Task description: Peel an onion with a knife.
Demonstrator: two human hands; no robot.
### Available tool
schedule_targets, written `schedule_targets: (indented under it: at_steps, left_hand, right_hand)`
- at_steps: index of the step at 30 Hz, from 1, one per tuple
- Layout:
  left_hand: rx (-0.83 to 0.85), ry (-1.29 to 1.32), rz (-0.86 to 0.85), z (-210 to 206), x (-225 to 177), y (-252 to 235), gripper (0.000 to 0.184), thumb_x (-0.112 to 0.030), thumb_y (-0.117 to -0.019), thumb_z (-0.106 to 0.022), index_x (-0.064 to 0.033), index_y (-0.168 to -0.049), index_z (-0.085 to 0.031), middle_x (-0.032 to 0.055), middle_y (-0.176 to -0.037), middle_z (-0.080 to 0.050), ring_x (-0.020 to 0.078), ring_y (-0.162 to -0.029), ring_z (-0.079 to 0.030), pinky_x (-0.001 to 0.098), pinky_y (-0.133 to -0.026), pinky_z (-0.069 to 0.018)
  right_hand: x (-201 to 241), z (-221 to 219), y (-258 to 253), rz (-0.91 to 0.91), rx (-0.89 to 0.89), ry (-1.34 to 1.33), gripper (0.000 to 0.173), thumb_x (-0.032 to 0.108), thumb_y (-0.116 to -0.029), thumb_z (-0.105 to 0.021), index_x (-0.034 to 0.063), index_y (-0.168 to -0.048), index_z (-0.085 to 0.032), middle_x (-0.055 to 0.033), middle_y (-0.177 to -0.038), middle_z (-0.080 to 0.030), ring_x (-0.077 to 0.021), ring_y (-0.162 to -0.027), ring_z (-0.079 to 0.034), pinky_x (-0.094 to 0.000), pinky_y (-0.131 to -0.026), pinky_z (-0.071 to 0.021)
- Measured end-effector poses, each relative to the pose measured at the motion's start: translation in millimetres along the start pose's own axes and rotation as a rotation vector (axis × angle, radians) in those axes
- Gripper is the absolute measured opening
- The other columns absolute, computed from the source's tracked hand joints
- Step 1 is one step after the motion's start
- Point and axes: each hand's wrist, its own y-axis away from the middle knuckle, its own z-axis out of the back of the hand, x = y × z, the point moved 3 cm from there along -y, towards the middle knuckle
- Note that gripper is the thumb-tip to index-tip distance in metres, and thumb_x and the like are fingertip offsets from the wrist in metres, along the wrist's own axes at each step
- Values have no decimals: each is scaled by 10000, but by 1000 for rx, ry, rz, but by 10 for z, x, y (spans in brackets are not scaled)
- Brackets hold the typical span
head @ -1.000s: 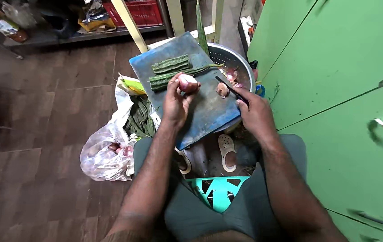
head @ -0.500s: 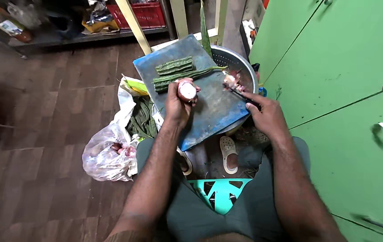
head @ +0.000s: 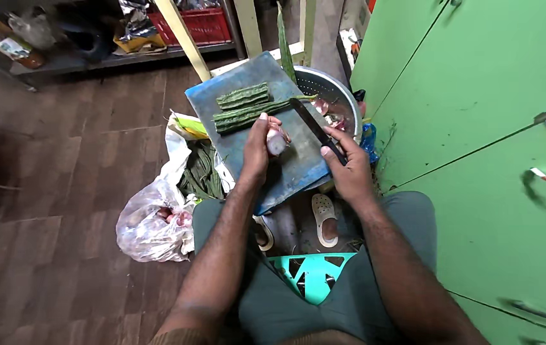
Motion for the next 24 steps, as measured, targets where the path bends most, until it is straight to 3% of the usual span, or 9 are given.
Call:
schedule_targets:
  at_steps: [2,4,6,8,11,16,18,20,24]
  left_hand:
    - [86,-110,-29,-63,-10,16,538,-431,-1120,-170,-67,-1250,-543,72,-919,-668,191,-799,-668,361,-672,-585]
    - [174,-156,-67,-139,-1,39,436,-378,-1121,-268,-63,-1294,-516,69,-907,-642,185,-777,-647,356,-661,-574]
    - [283,-167,-112,-223,-23,64,357,-307,-1116,-358,-46,-1326,-479,78,-949,-650,175,-828,-654,361,-757,-579]
    - [360,-145,-142,-282,-60,91,376,-317,-1098,-429,-45,-1358,-439,68,-1014,-663,155,-878,-667,336,-794,-587]
    - [380,-35,-102,-263,-59,96,603,-407,-1017,-595,-48,-1452,-380,119,-1065,-698,216,-919,-704,391,-831,-607]
    - [357,137,-48,-200,-128,75,861,-164,-883,-783,-80,-1548,-242,202,-1437,-514,367,-1209,-608,522,-999,-553]
    - [322,175,-18,-182,-110,71,804,-68,-867,-750,-75,-1526,-289,198,-1472,-482,361,-1257,-577,514,-1019,-540]
    - [267,269,22,-183,-71,73,611,-30,-913,-608,-48,-1469,-356,225,-1429,-516,355,-1231,-599,504,-1035,-529]
    - [232,324,53,-161,13,65,455,-129,-931,-506,-44,-1368,-410,263,-1296,-596,360,-1173,-627,493,-1027,-518]
  right_hand:
    - [59,-84,-21,-42,-34,-118,453,267,-993,-702,142,-1420,-618,-44,-917,-704,-140,-715,-641,-328,-656,-573]
    - [111,-165,-63,-44,-54,-232,455,261,-929,-790,78,-1326,-661,-59,-870,-709,-141,-660,-634,-307,-604,-573]
    - [122,-245,-111,-10,-89,-280,374,252,-880,-839,35,-1161,-724,-40,-742,-627,-120,-560,-517,-283,-512,-460]
    - [137,-235,-156,19,-75,-256,207,213,-914,-800,41,-1015,-747,-37,-781,-694,-114,-646,-629,-299,-605,-557]
    - [93,-130,-220,11,-66,-269,164,172,-977,-717,12,-1011,-727,-65,-822,-713,-143,-681,-663,-324,-636,-588]
    - [-239,98,-354,-83,-218,-201,227,247,-1010,-677,21,-1008,-694,-50,-748,-675,-146,-606,-623,-318,-563,-544]
    - [-337,153,-408,-112,-268,-218,249,268,-1019,-666,19,-1002,-676,-55,-739,-671,-152,-557,-581,-320,-512,-498]
    - [-381,185,-465,-116,-286,-209,249,267,-1027,-651,19,-1020,-668,-57,-784,-712,-148,-554,-575,-319,-504,-478]
    - [-352,239,-516,-194,-169,222,235,232,-1029,-595,111,-1194,-709,-45,-1004,-741,-167,-851,-697,-416,-786,-583]
